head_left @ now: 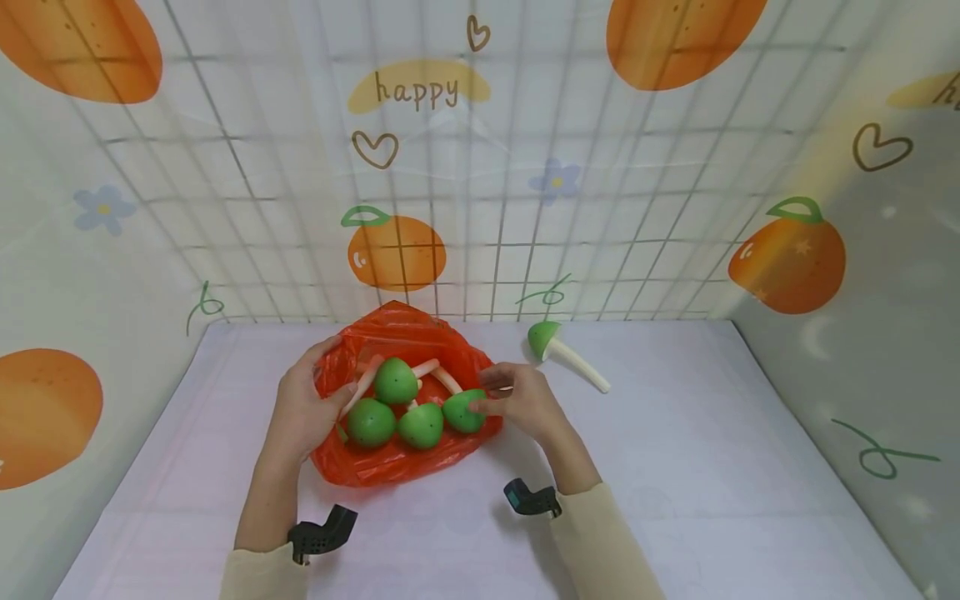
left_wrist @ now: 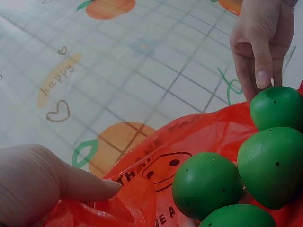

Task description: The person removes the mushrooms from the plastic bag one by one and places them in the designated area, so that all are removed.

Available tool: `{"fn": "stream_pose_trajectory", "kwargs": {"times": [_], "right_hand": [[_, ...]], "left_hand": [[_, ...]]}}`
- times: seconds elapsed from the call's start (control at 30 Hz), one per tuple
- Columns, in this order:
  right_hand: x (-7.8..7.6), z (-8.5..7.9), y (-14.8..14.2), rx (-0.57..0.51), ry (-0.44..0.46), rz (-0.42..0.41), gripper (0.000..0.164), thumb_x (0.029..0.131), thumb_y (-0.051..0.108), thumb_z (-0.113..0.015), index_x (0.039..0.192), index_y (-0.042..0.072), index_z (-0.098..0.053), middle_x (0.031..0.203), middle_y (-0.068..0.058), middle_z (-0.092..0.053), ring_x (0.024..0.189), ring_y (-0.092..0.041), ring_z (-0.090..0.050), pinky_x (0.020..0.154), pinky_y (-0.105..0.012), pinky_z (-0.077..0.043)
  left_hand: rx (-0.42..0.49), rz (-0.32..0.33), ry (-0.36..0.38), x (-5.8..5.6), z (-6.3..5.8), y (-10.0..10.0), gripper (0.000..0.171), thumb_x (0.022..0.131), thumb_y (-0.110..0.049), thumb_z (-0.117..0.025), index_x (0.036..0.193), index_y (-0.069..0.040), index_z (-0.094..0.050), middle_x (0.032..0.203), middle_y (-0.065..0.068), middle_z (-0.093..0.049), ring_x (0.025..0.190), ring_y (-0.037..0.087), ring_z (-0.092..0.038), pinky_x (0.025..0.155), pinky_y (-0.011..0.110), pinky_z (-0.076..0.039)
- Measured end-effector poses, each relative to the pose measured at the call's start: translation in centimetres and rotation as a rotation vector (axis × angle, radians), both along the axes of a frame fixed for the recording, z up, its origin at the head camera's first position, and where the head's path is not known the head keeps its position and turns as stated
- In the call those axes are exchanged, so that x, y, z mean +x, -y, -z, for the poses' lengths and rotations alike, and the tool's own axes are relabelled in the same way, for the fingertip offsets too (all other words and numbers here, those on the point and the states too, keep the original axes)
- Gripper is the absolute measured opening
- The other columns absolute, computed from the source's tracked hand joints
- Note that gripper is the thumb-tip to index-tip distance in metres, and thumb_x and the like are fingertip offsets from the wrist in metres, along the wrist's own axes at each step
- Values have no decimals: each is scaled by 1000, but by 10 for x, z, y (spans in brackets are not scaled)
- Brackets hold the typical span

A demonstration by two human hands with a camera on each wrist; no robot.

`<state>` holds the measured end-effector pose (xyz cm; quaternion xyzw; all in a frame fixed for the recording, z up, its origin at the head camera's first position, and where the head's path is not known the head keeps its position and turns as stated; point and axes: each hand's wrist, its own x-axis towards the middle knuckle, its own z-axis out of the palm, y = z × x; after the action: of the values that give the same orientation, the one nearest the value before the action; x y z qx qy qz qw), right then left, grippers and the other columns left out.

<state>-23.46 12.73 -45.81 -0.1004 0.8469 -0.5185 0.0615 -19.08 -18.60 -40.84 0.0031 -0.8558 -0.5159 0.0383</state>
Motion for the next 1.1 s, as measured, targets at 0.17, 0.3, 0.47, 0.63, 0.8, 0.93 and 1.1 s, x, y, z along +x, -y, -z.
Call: {"fn": "stream_pose_trajectory", "kwargs": {"times": [0.17, 0.3, 0.47, 0.63, 0.8, 0.93, 1.1], "right_hand": [[-1, 7, 4, 86, 7, 3, 54, 81, 18, -92, 126, -3, -71, 117, -12, -73, 109, -33, -68, 90, -41, -62], [-2, 11, 10, 173, -24, -9, 59, 77, 24, -95, 125, -1, -72, 112, -9, -74, 106, -29, -66, 92, -43, -60], [-1, 12, 15, 214, -42, -2, 58, 74, 24, -97, 120, -1, -73, 105, -7, -73, 100, -26, -65, 88, -41, -59], [1, 6, 13, 194, -62, 6, 51, 75, 21, -97, 116, 0, -75, 100, -6, -73, 96, -24, -65, 84, -38, -59], [4, -6, 7, 156, -99, 15, 46, 76, 20, -96, 113, 2, -75, 100, -6, -74, 95, -25, -67, 82, -38, -59], [7, -17, 2, 139, -92, 24, 46, 79, 21, -94, 117, 3, -74, 107, -7, -74, 100, -27, -69, 83, -39, -62], [12, -29, -4, 92, -89, 30, 48, 81, 19, -92, 120, 1, -72, 114, -11, -73, 106, -33, -71, 89, -43, -62]], "left_hand": [[-1, 0, -5, 0, 0, 0, 71, 97, 0, -69, 161, -11, -41, 161, 15, -44, 145, 39, -43, 116, 59, -41], [-5, -3, 1, 1, -1, 1, 71, 97, 0, -69, 161, -11, -41, 161, 15, -44, 146, 39, -43, 116, 59, -41], [-5, -6, 9, 1, -2, 1, 71, 97, -1, -69, 162, -12, -41, 162, 15, -44, 147, 39, -41, 116, 59, -40], [6, 3, -5, 1, -2, 1, 71, 97, 1, -69, 161, -10, -41, 161, 16, -45, 146, 39, -42, 118, 59, -39], [6, 5, -12, 1, -2, 1, 71, 97, 1, -69, 161, -10, -41, 159, 17, -46, 146, 40, -42, 118, 59, -39], [0, 1, -6, 1, -3, 0, 71, 97, 0, -69, 161, -10, -41, 159, 17, -46, 146, 40, -42, 117, 60, -40], [-1, -2, 9, 2, -4, 0, 72, 98, -1, -69, 162, -12, -40, 160, 17, -44, 146, 40, -42, 116, 60, -41]]}}
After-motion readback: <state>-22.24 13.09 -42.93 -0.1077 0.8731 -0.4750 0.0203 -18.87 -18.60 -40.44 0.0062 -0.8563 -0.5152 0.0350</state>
